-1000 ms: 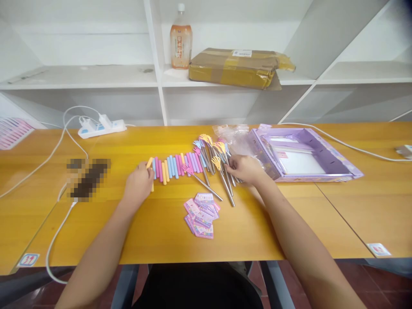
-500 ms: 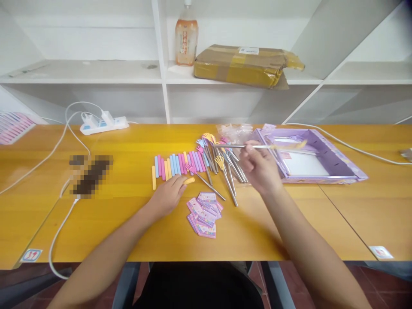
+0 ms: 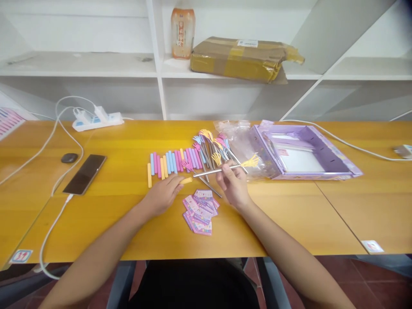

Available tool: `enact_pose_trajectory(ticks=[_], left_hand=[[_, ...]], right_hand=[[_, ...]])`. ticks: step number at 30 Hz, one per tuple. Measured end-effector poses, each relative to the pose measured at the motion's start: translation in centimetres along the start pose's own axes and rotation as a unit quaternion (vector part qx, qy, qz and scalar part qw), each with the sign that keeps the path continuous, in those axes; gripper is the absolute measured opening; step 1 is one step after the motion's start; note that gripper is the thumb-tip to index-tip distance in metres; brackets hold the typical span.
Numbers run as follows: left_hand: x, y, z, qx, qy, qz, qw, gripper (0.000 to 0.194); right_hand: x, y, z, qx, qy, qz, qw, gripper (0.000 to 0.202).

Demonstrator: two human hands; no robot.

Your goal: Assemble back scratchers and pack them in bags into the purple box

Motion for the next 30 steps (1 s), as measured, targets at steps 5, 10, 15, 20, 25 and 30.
enact_pose_trajectory(ticks=[5, 10, 15, 20, 25, 30], left_hand=[[-0.2, -0.1, -0.1, 0.001, -0.005, -0.005, 1.0, 0.046], [-0.1, 0.2, -0.2, 0.023, -0.009, -0.001, 1.0, 0.045], [-0.1, 0.5, 0.0, 0.04, -0.03, -0.005, 0.999, 0.044], [-0.1, 0.3, -0.2, 0.058, -0.031, -0.009, 0.998, 0.047], [-0.2, -0.2, -0.4, 0.07, -0.043, -0.028, 0.996, 0.047], [-0.4, -0.4, -0.7, 0.068, -0.057, -0.035, 0.995, 0.045]], right_hand=[[0.1, -0.5, -0.4, -0.008, 0.021, -0.016, 1.0, 0.049], [0.0, -0.7, 0.3, -0.047, 0.019, -0.004, 0.999, 0.043], [0.2, -1.1, 1.0, -0.078, 0.02, -0.016, 0.997, 0.04], [0.2, -1.0, 0.6, -0.099, 0.032, -0.021, 0.994, 0.042], [0.1, -0.9, -0.2, -0.079, 0.061, -0.025, 0.995, 0.037], [0.1, -1.3, -0.3, -0.065, 0.07, -0.035, 0.995, 0.038]])
Point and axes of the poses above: each hand's wrist, its own x-axis towards the middle knuckle, its own z-axis out of the back of the hand, y = z × x, the point moved 9 cm from there along x, towards the middle knuckle, and after that the axes turned 13 degrees about y, right-handed, at the moved point
